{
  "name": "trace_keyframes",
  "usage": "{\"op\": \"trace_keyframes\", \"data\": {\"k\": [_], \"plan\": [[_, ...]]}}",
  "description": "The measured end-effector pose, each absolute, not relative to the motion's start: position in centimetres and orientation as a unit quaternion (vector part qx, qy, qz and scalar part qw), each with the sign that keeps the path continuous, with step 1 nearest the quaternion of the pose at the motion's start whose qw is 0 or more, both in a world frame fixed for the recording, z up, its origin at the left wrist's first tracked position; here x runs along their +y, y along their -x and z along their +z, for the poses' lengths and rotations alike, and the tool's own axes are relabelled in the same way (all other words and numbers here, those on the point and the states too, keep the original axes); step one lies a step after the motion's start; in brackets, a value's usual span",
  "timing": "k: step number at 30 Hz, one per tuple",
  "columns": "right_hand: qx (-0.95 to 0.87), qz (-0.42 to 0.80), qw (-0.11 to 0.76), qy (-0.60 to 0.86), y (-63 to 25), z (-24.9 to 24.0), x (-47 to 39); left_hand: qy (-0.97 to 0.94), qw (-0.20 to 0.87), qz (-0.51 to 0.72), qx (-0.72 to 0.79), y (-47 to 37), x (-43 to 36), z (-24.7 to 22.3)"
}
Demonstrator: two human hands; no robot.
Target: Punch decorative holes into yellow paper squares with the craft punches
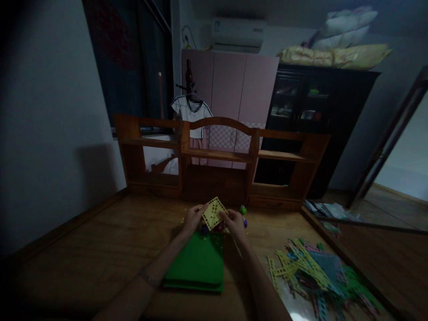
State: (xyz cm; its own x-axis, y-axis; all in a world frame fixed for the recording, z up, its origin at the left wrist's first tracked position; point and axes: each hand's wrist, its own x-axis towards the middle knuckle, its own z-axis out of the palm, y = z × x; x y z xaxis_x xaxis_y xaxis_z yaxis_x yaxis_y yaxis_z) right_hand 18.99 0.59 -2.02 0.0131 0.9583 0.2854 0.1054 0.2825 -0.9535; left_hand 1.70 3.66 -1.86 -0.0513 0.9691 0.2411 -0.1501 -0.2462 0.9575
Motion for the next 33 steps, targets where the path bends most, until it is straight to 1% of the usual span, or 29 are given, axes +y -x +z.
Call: {"op": "trace_keyframes", "data": {"k": [2, 5, 7, 11, 19, 25, 30, 33], "plan": [[-0.59, 0.387, 0.549, 0.447, -18.7, -2.3, 0.5, -0.516, 0.473, 0.591, 0.4, -1.9, 3.5, -2.0], [-0.594, 0.4, 0.545, 0.436, -18.3, -2.4, 0.4, -0.494, 0.554, 0.558, 0.37, -2.5, 3.2, -2.1], [-0.598, 0.414, 0.541, 0.422, -18.2, -2.3, 0.3, -0.481, 0.577, 0.553, 0.361, -2.8, 3.1, -2.1], [-0.601, 0.418, 0.541, 0.414, -18.3, -2.0, 0.4, -0.486, 0.558, 0.566, 0.364, -2.8, 2.9, -1.9], [-0.625, 0.384, 0.529, 0.427, -18.4, -1.6, 0.0, -0.496, 0.529, 0.578, 0.373, -2.4, 3.5, -2.4], [-0.623, 0.368, 0.505, 0.47, -18.5, -2.2, 0.2, -0.523, 0.455, 0.588, 0.418, -2.1, 4.0, -2.9], [-0.631, 0.318, 0.53, 0.47, -18.6, -1.8, 0.1, -0.548, 0.454, 0.568, 0.413, -2.3, 4.1, -3.0], [-0.621, 0.33, 0.547, 0.455, -18.8, -1.2, 0.0, -0.566, 0.466, 0.555, 0.393, -2.6, 3.5, -2.3]]}}
